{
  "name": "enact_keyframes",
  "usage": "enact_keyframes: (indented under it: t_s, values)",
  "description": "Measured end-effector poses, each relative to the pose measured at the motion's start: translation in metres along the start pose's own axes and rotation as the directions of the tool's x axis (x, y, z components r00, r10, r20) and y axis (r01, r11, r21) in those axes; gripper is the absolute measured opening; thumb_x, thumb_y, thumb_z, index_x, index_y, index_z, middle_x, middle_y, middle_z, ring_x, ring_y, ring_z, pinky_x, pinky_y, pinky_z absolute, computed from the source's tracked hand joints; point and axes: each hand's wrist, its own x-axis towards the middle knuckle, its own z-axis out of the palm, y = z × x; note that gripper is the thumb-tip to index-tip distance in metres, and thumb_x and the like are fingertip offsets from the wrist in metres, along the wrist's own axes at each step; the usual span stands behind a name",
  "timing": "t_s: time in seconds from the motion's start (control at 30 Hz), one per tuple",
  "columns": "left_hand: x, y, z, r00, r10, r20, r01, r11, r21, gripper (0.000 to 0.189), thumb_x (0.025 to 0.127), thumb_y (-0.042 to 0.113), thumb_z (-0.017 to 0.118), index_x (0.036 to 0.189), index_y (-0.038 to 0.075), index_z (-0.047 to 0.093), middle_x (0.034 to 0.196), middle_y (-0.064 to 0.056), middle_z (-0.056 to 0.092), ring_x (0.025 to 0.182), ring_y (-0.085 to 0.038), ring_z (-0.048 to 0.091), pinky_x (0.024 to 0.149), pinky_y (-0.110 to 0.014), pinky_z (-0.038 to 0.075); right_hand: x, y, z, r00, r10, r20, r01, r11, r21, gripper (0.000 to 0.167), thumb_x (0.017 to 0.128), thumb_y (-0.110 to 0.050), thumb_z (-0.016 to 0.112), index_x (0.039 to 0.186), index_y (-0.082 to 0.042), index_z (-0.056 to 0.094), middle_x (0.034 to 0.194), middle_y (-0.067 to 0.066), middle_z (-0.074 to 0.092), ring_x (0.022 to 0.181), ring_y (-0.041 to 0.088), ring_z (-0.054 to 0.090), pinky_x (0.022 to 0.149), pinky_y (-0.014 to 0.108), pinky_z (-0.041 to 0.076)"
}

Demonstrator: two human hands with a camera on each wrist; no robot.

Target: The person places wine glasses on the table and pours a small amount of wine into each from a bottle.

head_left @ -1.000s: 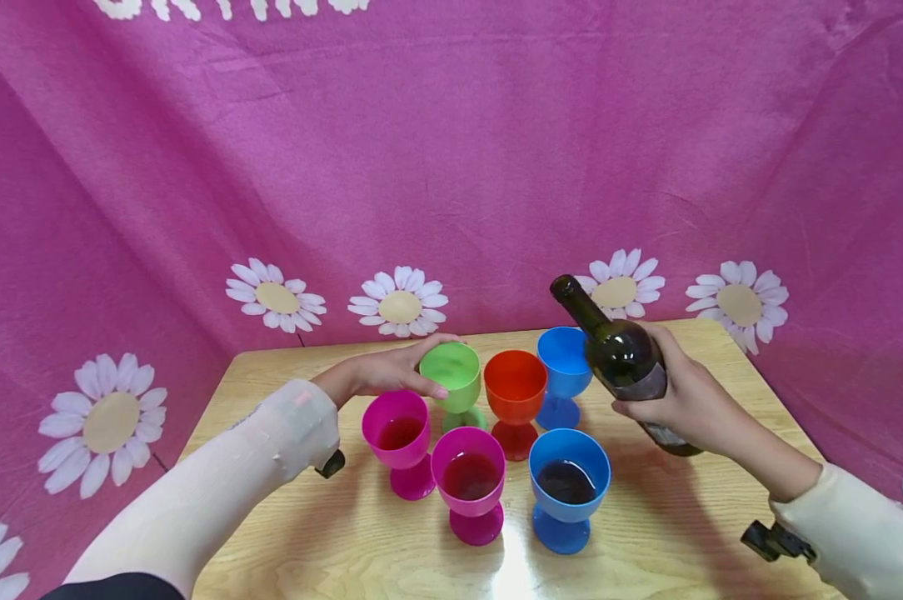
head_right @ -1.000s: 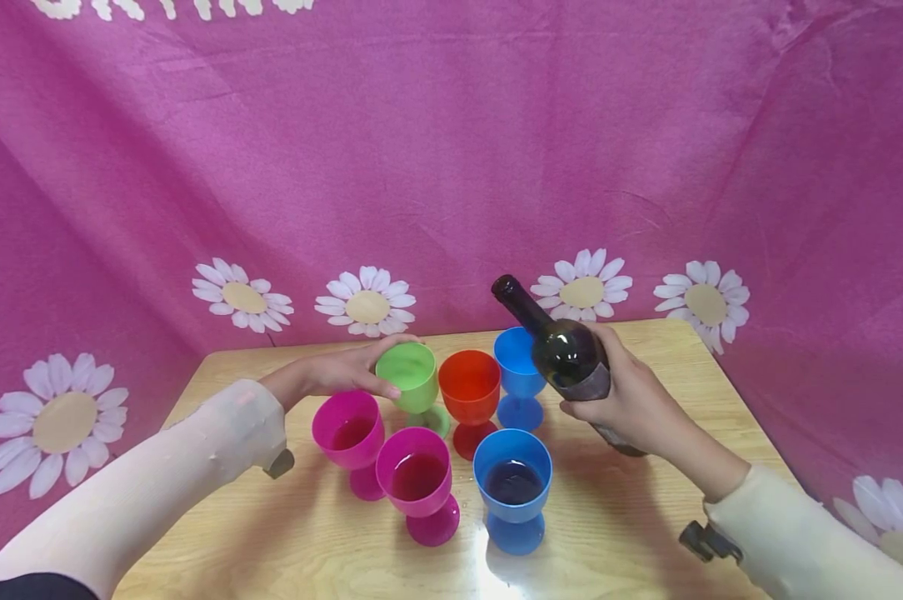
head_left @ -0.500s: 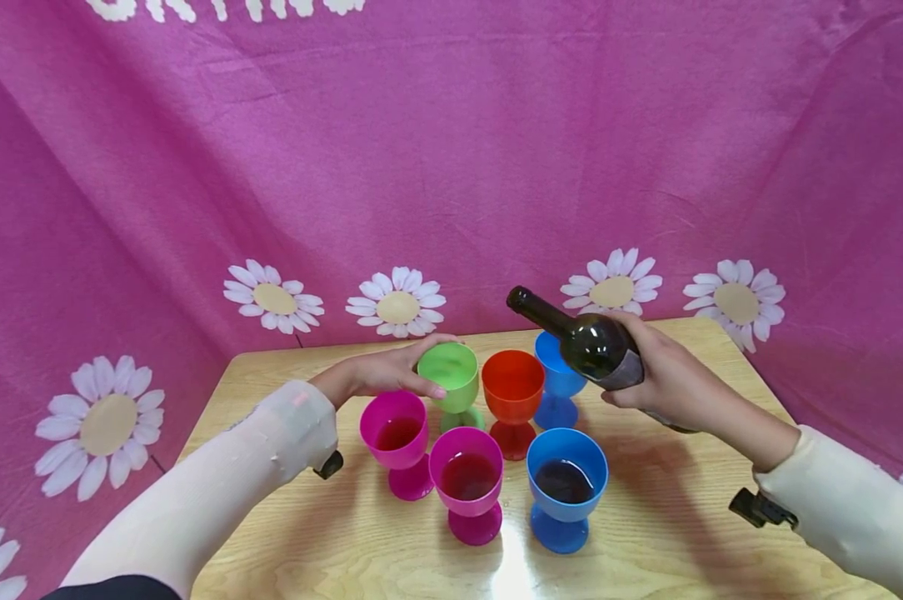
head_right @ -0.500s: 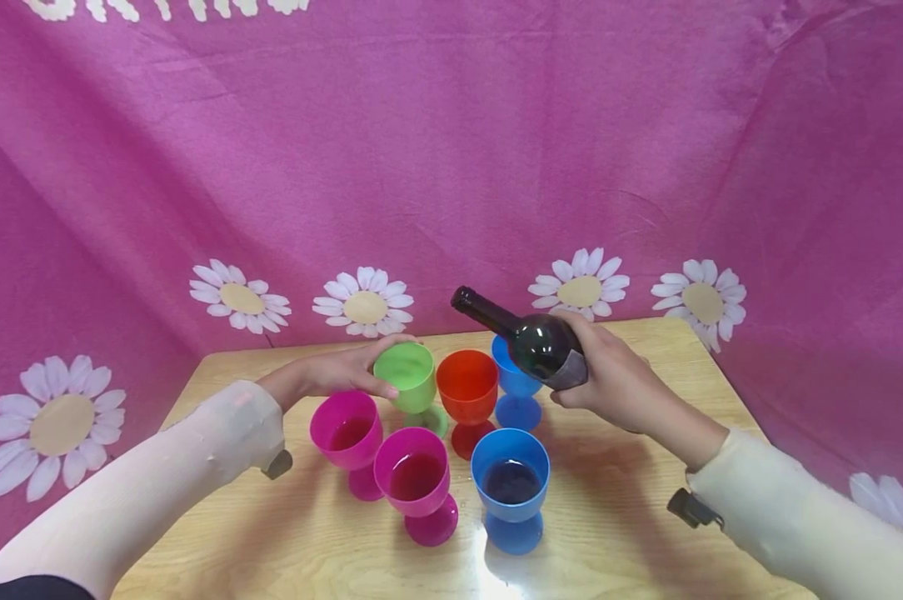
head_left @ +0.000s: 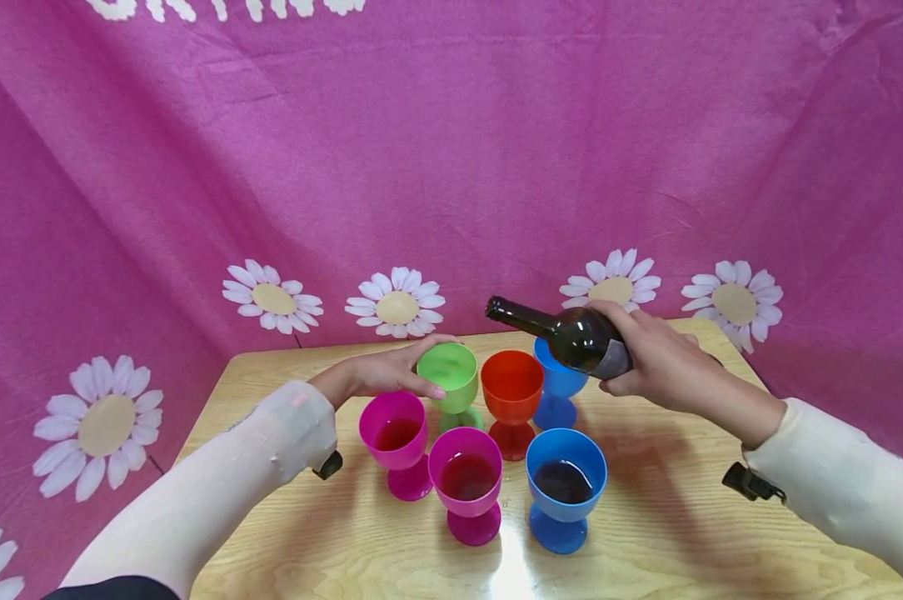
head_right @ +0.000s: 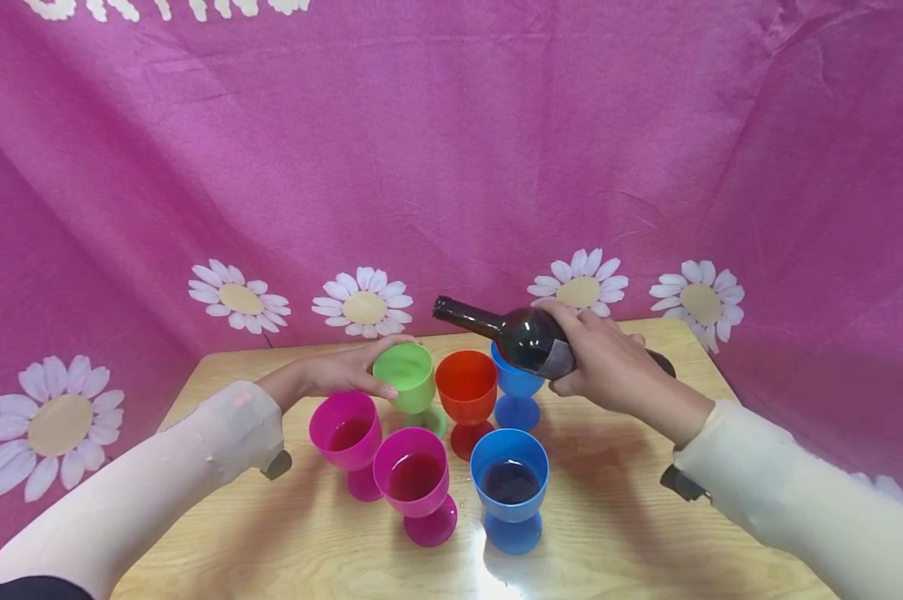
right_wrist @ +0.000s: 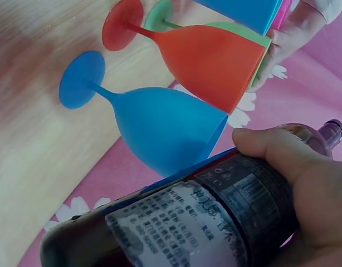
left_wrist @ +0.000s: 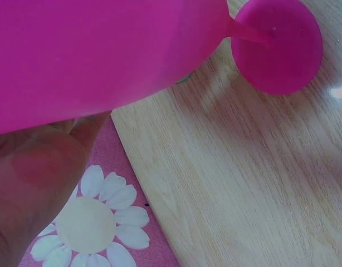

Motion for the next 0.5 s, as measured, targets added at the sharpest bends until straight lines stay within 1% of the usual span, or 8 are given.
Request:
enact_keyframes:
  t_s: [0.17,0.5]
  values:
    - [0.001,0.000,0.000,1.000,0.002,-0.004,-0.002,1.000,0.008,0.080,0.094,0.008,0.073,0.158,0.024,0.028,0.140,-0.023,0.051,0.125,-0.035,0.052,0.107,-0.038,0.044,0.004,-0.005,-0.001,0.999,0.028,0.021,-0.027,0.998,-0.049,0.095,0.072,-0.020,0.092,0.151,-0.028,0.039,0.115,0.020,0.061,0.100,0.039,0.059,0.067,0.049,0.045]
    - [0.001,-0.001,0.000,1.000,-0.008,-0.020,0.008,1.000,0.027,0.081,0.093,0.011,0.075,0.158,0.024,0.029,0.138,-0.020,0.053,0.125,-0.032,0.053,0.107,-0.038,0.044,0.009,-0.015,-0.001,0.999,0.025,0.044,-0.020,0.993,-0.115,0.093,0.072,-0.020,0.093,0.149,-0.029,0.041,0.115,0.022,0.060,0.101,0.041,0.058,0.068,0.053,0.045]
